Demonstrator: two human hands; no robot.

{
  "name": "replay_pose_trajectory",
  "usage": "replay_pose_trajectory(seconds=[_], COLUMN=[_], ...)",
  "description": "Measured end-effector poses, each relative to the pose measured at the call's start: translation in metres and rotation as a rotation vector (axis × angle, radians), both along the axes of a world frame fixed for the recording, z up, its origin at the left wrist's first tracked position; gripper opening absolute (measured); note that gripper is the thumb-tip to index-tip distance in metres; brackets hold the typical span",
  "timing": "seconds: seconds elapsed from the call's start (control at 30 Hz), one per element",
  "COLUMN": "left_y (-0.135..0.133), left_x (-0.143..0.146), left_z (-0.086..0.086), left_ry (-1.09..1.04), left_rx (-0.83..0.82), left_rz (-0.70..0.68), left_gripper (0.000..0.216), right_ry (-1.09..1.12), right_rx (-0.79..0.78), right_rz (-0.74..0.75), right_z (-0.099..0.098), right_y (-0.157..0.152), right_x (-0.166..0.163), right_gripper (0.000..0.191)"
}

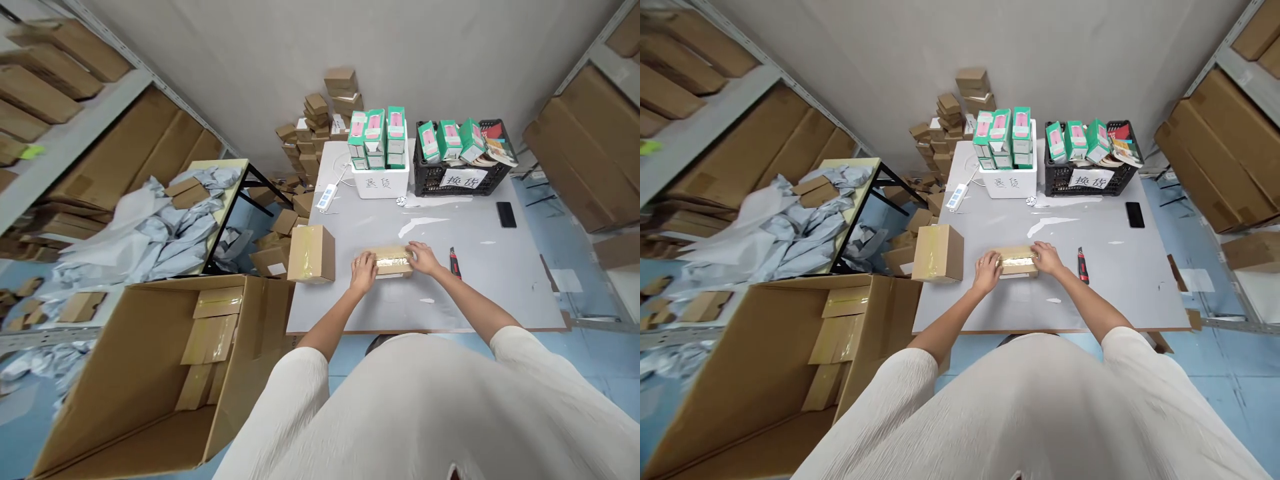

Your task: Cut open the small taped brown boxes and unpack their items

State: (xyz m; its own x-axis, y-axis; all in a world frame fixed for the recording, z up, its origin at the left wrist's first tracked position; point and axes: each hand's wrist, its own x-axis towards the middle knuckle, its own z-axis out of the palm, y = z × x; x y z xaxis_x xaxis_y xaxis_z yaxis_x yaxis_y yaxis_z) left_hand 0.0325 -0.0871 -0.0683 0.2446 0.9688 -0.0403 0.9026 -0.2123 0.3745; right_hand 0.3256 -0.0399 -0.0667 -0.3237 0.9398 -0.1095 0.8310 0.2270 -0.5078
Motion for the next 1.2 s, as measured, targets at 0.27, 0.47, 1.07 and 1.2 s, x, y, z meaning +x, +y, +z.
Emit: replay_pose_trajectory(seconds=[0.27, 0.47, 1.07, 1.2], left_y=[0.002, -0.003, 0.059, 0.058], left_x=[-0.014, -0.018, -0.025, -0.028], left_z=[-0.008, -0.007, 0.014, 0.014], left_ry=[-0.058, -0.070, 0.166, 0.160], left_rx=[-0.033, 0.030, -0.316, -0.353], left_rz=[0.125, 0.152, -0.305, -0.283], left_gripper=[0.065, 0.068, 0.096, 0.092], right_ry=[-0.164, -0.146, -0.239, -0.254], right_rx=[-0.017, -0.063, 0.027, -0.106], right_rz=[0.040, -0.016, -0.231, -0.140], right_z=[0.015, 0.029, 0.031, 0.028], right_y=[0.007, 0.011, 0.008, 0.004], right_x=[-0.010, -0.011, -0.049, -0.047], right_gripper=[0.051, 0.036, 0.041, 0.039])
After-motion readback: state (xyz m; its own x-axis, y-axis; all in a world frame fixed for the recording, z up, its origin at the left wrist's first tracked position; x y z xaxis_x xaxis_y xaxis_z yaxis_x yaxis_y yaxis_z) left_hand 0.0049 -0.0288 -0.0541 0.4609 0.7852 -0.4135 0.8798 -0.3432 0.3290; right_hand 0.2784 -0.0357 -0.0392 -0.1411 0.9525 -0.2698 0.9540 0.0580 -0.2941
